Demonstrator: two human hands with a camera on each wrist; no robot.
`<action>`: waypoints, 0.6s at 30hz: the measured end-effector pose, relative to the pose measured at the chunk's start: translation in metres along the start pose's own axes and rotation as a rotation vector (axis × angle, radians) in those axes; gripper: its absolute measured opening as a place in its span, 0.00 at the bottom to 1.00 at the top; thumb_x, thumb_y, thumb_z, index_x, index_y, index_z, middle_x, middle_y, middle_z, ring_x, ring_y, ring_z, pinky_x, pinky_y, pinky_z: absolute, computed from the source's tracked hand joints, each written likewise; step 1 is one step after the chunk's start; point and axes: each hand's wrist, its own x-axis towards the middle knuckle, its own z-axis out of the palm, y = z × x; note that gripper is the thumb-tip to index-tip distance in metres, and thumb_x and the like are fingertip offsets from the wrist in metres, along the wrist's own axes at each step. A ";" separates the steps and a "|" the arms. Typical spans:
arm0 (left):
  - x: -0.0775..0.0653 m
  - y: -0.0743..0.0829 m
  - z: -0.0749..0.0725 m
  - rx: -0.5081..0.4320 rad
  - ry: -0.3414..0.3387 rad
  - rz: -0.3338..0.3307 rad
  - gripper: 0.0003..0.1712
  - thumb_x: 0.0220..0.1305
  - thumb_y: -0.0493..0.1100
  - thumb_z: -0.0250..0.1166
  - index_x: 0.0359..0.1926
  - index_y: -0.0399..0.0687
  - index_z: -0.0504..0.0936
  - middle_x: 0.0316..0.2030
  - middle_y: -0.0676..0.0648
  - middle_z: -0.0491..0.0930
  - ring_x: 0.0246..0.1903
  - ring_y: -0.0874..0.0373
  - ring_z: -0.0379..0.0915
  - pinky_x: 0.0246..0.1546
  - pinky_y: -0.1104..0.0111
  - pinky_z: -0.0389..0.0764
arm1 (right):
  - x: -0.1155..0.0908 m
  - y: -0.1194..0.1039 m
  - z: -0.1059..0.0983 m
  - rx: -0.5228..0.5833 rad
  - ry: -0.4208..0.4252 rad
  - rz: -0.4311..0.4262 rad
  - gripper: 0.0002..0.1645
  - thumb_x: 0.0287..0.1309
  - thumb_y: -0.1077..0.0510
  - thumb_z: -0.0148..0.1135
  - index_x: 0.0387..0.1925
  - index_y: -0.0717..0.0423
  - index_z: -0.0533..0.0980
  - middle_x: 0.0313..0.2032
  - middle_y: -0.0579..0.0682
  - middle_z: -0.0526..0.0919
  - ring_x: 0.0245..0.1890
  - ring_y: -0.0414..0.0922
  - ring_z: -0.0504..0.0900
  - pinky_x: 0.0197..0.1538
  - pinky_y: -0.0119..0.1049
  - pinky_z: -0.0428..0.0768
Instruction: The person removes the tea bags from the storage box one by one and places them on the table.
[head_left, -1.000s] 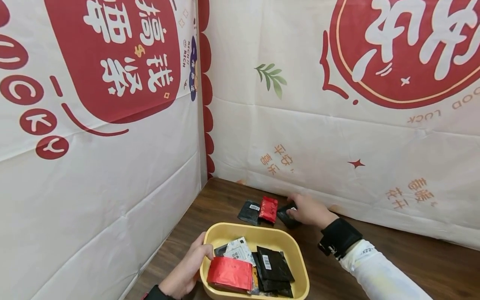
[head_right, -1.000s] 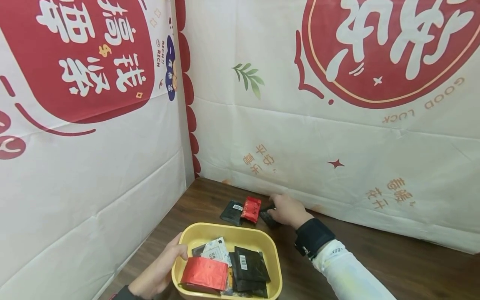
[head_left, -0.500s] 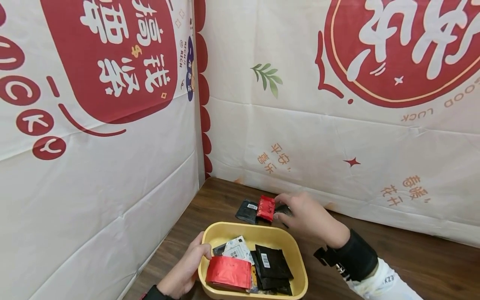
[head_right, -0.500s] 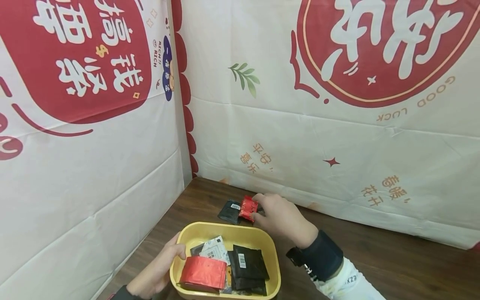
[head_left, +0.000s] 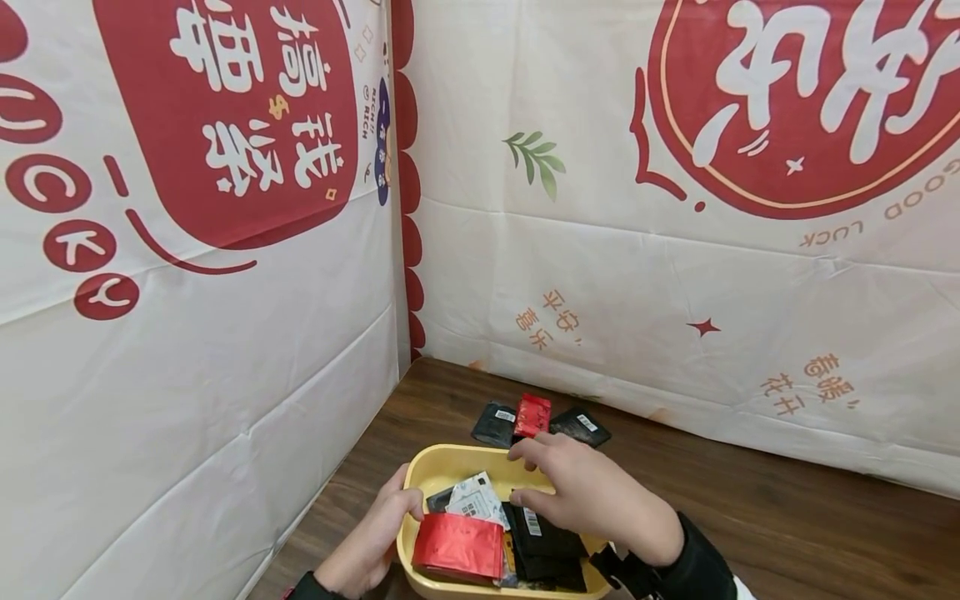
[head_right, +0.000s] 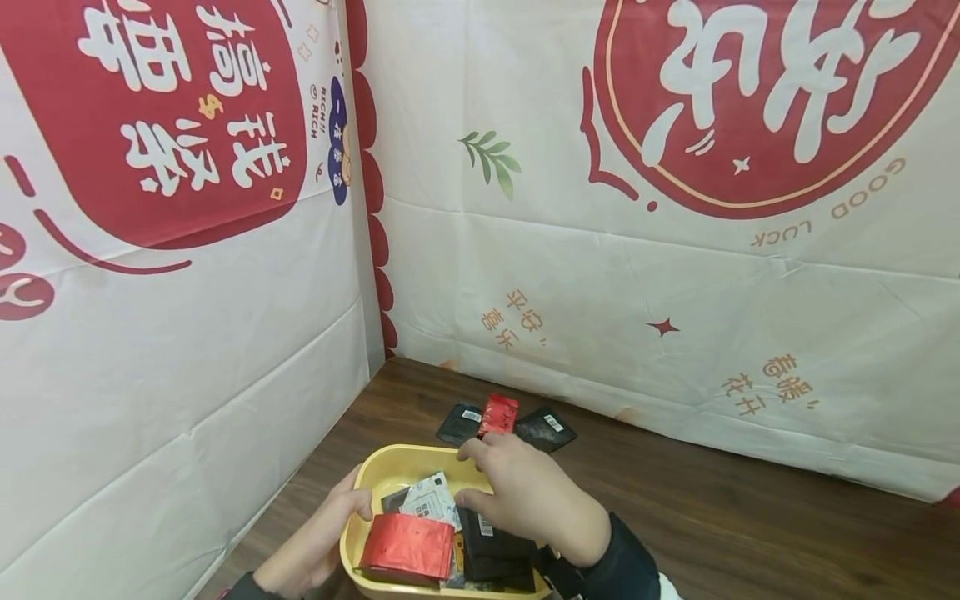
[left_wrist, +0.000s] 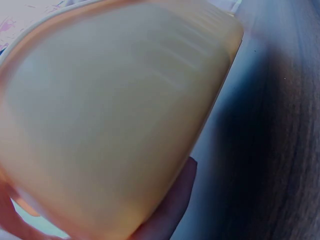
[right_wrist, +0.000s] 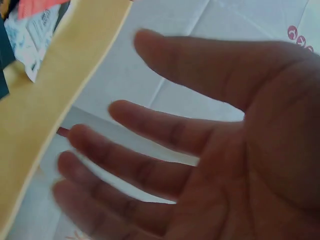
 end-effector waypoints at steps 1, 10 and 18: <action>0.000 0.000 0.000 -0.002 -0.001 -0.002 0.51 0.43 0.34 0.47 0.74 0.37 0.44 0.71 0.31 0.47 0.66 0.39 0.50 0.56 0.55 0.66 | 0.000 0.000 0.003 0.010 -0.033 0.006 0.25 0.56 0.45 0.67 0.53 0.48 0.76 0.43 0.43 0.78 0.42 0.42 0.76 0.41 0.39 0.77; -0.002 0.000 0.000 0.000 -0.007 0.024 0.46 0.42 0.33 0.47 0.69 0.39 0.54 0.67 0.35 0.54 0.63 0.43 0.54 0.53 0.59 0.68 | 0.007 0.005 0.030 -0.040 -0.246 0.038 0.31 0.49 0.47 0.73 0.55 0.50 0.75 0.41 0.44 0.77 0.35 0.36 0.73 0.41 0.35 0.76; 0.000 -0.003 0.000 0.005 0.005 0.053 0.41 0.42 0.32 0.47 0.65 0.38 0.60 0.64 0.36 0.59 0.59 0.46 0.58 0.48 0.63 0.71 | 0.014 0.007 0.046 -0.064 -0.352 0.127 0.33 0.45 0.47 0.75 0.56 0.45 0.74 0.42 0.43 0.74 0.37 0.39 0.73 0.46 0.38 0.76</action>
